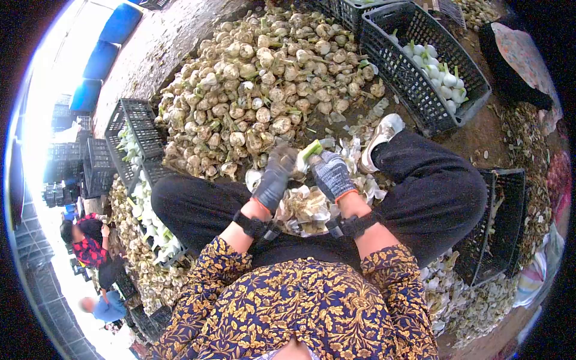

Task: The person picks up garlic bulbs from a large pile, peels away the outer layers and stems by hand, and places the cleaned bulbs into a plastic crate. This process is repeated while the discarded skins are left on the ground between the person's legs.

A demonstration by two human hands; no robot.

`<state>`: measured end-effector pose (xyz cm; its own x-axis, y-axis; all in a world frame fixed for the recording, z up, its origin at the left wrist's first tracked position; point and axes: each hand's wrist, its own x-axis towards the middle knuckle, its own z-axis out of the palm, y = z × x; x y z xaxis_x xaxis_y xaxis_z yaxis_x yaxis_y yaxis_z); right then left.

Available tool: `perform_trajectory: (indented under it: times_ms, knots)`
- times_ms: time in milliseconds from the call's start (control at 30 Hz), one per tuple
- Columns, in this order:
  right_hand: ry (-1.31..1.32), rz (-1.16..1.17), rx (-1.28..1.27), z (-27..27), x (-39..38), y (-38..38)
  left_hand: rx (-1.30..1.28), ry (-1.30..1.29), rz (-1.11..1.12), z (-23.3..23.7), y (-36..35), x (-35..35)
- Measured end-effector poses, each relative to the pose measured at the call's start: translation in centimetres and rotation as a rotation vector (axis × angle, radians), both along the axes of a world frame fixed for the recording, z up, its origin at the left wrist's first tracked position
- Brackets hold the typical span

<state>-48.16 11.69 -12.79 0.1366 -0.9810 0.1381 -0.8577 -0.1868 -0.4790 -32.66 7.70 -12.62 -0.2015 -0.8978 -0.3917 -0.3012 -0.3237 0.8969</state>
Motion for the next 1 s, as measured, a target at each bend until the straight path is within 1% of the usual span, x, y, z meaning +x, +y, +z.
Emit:
perform_trajectory:
  times_ms: [33,100,133,167,233,267,300,367,400,433,467,500,567,600,633,667,700,733,767,800,833,867,900,933,967,1000]
  knots:
    - [0.000,-0.001,0.001,-0.3,0.0,0.0,0.001,0.000,-0.001,0.5,0.7,-0.1]
    - [-0.191,-0.173,-0.061,-1.3,0.2,0.0,-0.413,-0.042,-0.078,3.3,1.7,-0.6]
    - [-0.247,-0.225,0.031,-0.5,0.4,0.0,-0.258,0.082,-0.044,4.5,1.7,-0.8]
    - [-0.248,-0.224,0.033,-0.2,0.1,0.0,-0.256,0.080,-0.043,4.4,1.3,-0.4]
    - [-0.038,0.029,-0.186,0.4,-0.6,-0.1,0.641,0.612,0.110,4.1,-0.1,0.4]
    - [-0.055,0.025,-0.113,0.9,-0.5,0.0,0.669,0.697,0.082,4.0,-0.1,0.6]
    - [-0.055,0.025,-0.113,1.0,0.0,0.0,0.669,0.697,0.081,4.0,-0.1,0.5]
    - [-0.473,-0.256,-0.023,0.7,0.8,0.0,0.195,0.145,-0.133,3.9,-0.1,0.2]
    - [-0.473,-0.256,-0.023,-1.4,0.7,0.0,0.288,0.298,-0.081,3.0,0.1,0.4]
    - [-0.655,-0.201,0.045,-4.7,0.4,-0.1,0.288,0.299,-0.082,2.9,0.1,0.5]
    - [-0.836,-0.142,0.113,-6.5,0.2,-0.2,0.458,0.524,-0.002,2.9,0.0,0.7]
    - [-0.835,-0.142,0.114,-6.4,0.1,-0.1,0.626,0.750,0.081,2.9,0.0,0.8]
    - [-0.834,-0.147,0.150,-5.9,-0.1,-0.1,0.622,0.776,0.068,2.8,0.1,0.9]
    - [-0.935,-0.217,0.231,-6.7,-0.2,-0.2,0.619,0.800,0.056,2.8,0.1,0.9]
    - [-0.936,-0.216,0.231,-4.6,0.2,-0.3,0.616,0.823,0.044,2.8,0.1,0.8]
    - [-0.714,-0.335,0.230,-0.5,0.8,-0.5,0.531,0.625,0.018,2.7,0.2,0.5]
    - [-0.488,-0.445,0.228,1.7,1.2,-0.4,0.530,0.625,0.021,3.0,0.3,0.3]
    - [-0.427,-0.424,0.040,1.1,1.7,-0.2,0.396,0.352,-0.055,3.6,0.3,0.1]
    - [-0.429,-0.421,0.041,0.7,1.8,-0.1,0.260,0.078,-0.130,4.3,0.3,-0.1]
    - [-0.407,-0.359,-0.009,0.4,1.7,0.0,0.250,0.025,0.004,4.8,0.5,-0.8]
    - [-0.385,-0.295,-0.058,0.2,1.7,0.2,0.250,0.024,0.006,4.7,0.3,-0.7]
    - [-0.549,-0.293,-0.026,0.0,1.6,0.3,0.369,0.116,0.088,4.4,-0.2,-0.7]
    - [-0.549,-0.290,-0.028,-2.1,1.5,0.2,0.487,0.208,0.171,4.0,-0.5,-0.7]
    - [-0.820,-0.330,-0.021,-2.3,1.9,-0.7,0.494,0.381,0.227,3.8,-0.5,-0.8]
    - [-1.092,-0.370,-0.012,-2.4,2.2,-1.2,0.493,0.381,0.230,3.7,-0.4,-0.7]
    - [-1.511,-0.466,0.382,-2.1,0.9,-0.4,0.530,0.471,0.268,3.5,-0.3,-0.6]
